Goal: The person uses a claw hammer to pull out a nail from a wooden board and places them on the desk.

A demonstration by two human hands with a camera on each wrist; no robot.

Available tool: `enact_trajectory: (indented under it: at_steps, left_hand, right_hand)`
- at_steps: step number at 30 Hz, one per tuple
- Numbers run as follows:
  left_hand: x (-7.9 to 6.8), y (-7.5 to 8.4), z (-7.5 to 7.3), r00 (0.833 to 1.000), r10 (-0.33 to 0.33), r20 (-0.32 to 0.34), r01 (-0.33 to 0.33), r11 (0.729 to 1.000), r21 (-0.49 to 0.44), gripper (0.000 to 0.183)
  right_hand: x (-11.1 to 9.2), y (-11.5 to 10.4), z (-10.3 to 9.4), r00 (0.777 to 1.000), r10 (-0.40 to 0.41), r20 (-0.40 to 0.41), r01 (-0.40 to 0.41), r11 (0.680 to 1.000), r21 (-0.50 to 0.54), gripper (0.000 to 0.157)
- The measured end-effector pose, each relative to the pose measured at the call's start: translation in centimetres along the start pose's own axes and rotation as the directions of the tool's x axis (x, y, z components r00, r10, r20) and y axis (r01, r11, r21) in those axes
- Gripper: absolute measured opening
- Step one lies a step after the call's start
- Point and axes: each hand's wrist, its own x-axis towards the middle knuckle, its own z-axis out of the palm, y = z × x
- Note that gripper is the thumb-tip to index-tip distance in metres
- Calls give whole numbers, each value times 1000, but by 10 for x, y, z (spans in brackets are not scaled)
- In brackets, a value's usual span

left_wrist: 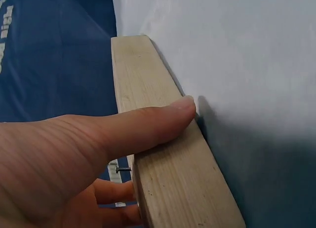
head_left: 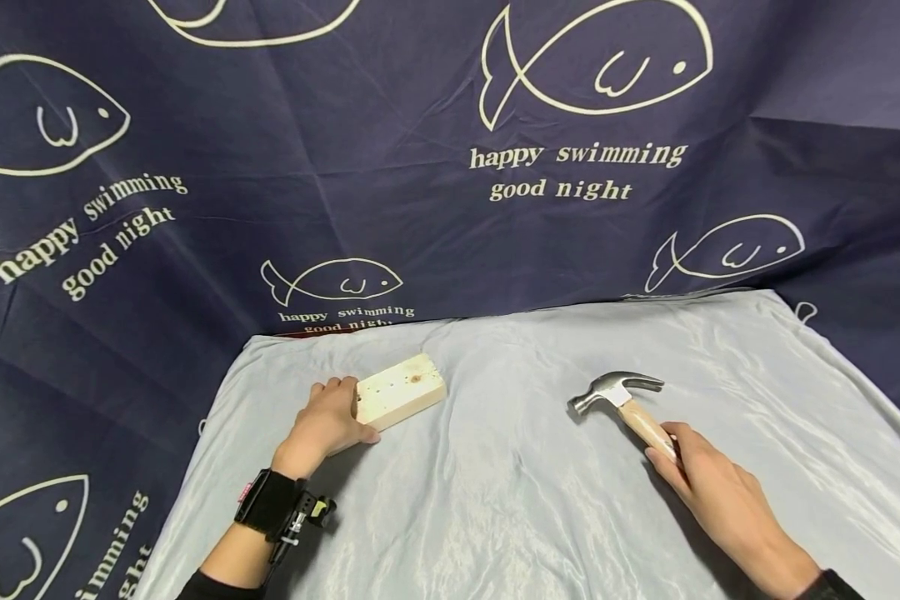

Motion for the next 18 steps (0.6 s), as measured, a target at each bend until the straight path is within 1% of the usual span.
enact_trajectory:
  at_steps: [3,5,8,12,18]
  left_hand:
    - [-2,9,3,1000,-5,4,5,1000,2,79]
    - [-4,14,5,1000,-13,-2,13,1000,5,71]
    - [-7,20,9,1000,-18,-21,18,1000,-4,68]
    - [-11,27,14,999,-1,-50,1,1000,-13,79]
    - [-11,41,24,997,23,-79,-23,1000,-6,82]
  right_hand:
    - [1,-1,1,1000,-2,-2,2,1000,1,41]
    - [2,-2,1,1000,-6,-5,7,1000,6,41]
    - [4,-5,2,1000,-18,-16,18,1000,10,40]
    - [6,-8,4,999,-34,-27,34,999,12,40]
    - [9,-15,7,999,-41,-31,42,999,18,41]
